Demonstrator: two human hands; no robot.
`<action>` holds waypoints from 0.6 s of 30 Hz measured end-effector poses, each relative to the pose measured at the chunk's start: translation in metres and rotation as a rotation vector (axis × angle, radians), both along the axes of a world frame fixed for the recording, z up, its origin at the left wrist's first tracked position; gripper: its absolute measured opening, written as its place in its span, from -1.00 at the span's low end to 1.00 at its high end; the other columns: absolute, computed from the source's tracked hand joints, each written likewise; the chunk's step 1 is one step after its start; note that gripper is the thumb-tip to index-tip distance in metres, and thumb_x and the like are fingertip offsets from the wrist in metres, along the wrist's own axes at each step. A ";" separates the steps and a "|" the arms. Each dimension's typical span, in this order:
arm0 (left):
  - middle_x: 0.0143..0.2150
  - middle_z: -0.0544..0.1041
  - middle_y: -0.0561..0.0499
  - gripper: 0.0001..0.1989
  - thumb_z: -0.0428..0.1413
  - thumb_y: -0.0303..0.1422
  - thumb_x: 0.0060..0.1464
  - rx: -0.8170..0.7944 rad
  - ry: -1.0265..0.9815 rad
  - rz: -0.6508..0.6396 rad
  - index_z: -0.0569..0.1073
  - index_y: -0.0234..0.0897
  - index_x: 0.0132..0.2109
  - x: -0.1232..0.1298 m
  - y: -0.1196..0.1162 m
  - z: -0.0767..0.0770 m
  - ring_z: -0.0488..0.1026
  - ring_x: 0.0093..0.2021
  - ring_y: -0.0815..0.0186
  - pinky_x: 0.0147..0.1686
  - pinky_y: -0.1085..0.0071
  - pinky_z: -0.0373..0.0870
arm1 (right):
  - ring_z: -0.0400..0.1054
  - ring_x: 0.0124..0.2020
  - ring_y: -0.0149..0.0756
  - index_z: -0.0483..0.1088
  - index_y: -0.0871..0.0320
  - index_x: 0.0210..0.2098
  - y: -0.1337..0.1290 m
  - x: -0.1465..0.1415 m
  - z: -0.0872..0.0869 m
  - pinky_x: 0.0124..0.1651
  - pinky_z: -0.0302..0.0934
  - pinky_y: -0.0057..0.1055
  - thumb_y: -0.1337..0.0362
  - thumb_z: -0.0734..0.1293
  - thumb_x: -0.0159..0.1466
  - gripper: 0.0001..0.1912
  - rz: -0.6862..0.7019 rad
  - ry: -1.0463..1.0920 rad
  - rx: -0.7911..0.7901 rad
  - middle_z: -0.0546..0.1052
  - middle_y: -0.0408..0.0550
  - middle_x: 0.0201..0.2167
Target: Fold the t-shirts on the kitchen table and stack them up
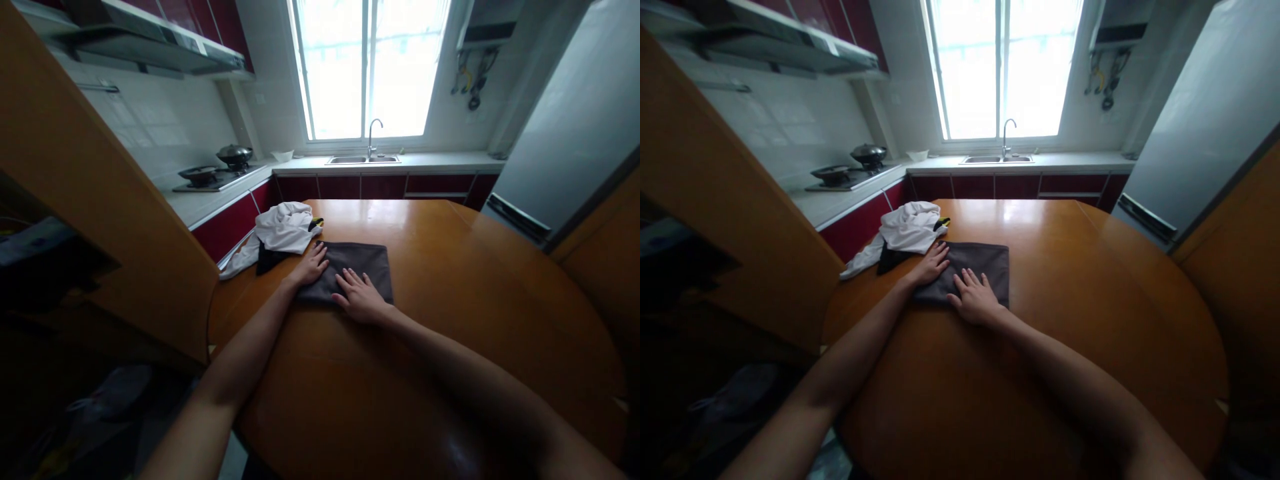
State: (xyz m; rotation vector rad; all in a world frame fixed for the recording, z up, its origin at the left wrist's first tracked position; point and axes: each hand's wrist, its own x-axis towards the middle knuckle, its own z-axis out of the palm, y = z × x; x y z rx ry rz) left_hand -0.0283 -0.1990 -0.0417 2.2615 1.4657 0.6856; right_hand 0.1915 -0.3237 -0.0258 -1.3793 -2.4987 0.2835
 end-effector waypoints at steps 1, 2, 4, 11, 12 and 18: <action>0.49 0.07 -0.16 -0.36 0.07 -0.12 0.22 0.000 0.001 0.000 0.31 -0.36 0.34 0.000 0.000 0.000 -0.22 0.51 0.01 0.44 0.11 -0.27 | -0.21 0.49 -0.08 0.05 0.18 0.44 0.002 0.001 0.002 0.43 -0.26 0.07 -0.10 0.02 0.45 -0.29 -0.011 0.017 -0.002 0.00 0.15 0.47; 0.49 0.07 -0.16 -0.36 0.07 -0.11 0.22 -0.002 0.001 0.000 0.31 -0.35 0.34 0.000 0.000 0.000 -0.22 0.51 0.01 0.44 0.11 -0.27 | -0.22 0.49 -0.10 0.03 0.18 0.45 0.004 0.003 0.004 0.43 -0.26 0.05 -0.09 0.01 0.45 -0.29 -0.040 0.040 0.017 -0.01 0.14 0.47; 0.49 0.06 -0.17 -0.34 0.07 -0.09 0.21 -0.003 -0.008 0.001 0.31 -0.35 0.34 0.000 0.000 -0.001 -0.22 0.51 0.01 0.44 0.13 -0.28 | -0.26 0.50 -0.14 -0.03 0.21 0.46 0.010 0.008 0.007 0.44 -0.28 0.01 -0.04 -0.01 0.47 -0.30 -0.125 0.076 0.083 -0.05 0.12 0.48; 0.49 0.04 -0.17 -0.35 0.07 -0.13 0.22 -0.010 -0.007 0.005 0.29 -0.36 0.36 0.000 0.001 -0.003 -0.22 0.51 0.03 0.44 0.12 -0.28 | -0.25 0.50 -0.14 0.07 0.21 0.43 0.028 0.023 0.017 0.44 -0.30 -0.05 -0.01 0.02 0.46 -0.34 -0.190 0.072 0.144 -0.02 0.11 0.48; 0.49 0.04 -0.16 -0.35 0.07 -0.12 0.22 -0.009 -0.007 0.005 0.28 -0.36 0.36 0.000 0.002 -0.003 -0.22 0.51 0.03 0.44 0.12 -0.28 | -0.25 0.49 -0.15 0.06 0.22 0.43 0.035 0.025 0.023 0.44 -0.29 -0.06 0.00 0.00 0.47 -0.34 -0.220 0.105 0.181 -0.01 0.11 0.48; 0.49 0.05 -0.15 -0.36 0.06 -0.13 0.23 -0.001 -0.024 0.011 0.29 -0.34 0.36 0.000 0.001 -0.009 -0.22 0.51 0.04 0.44 0.12 -0.28 | -0.31 0.50 -0.07 -0.07 0.27 0.46 0.095 0.027 0.031 0.42 -0.28 0.06 0.04 0.01 0.46 -0.31 -0.349 0.108 0.202 -0.12 0.15 0.50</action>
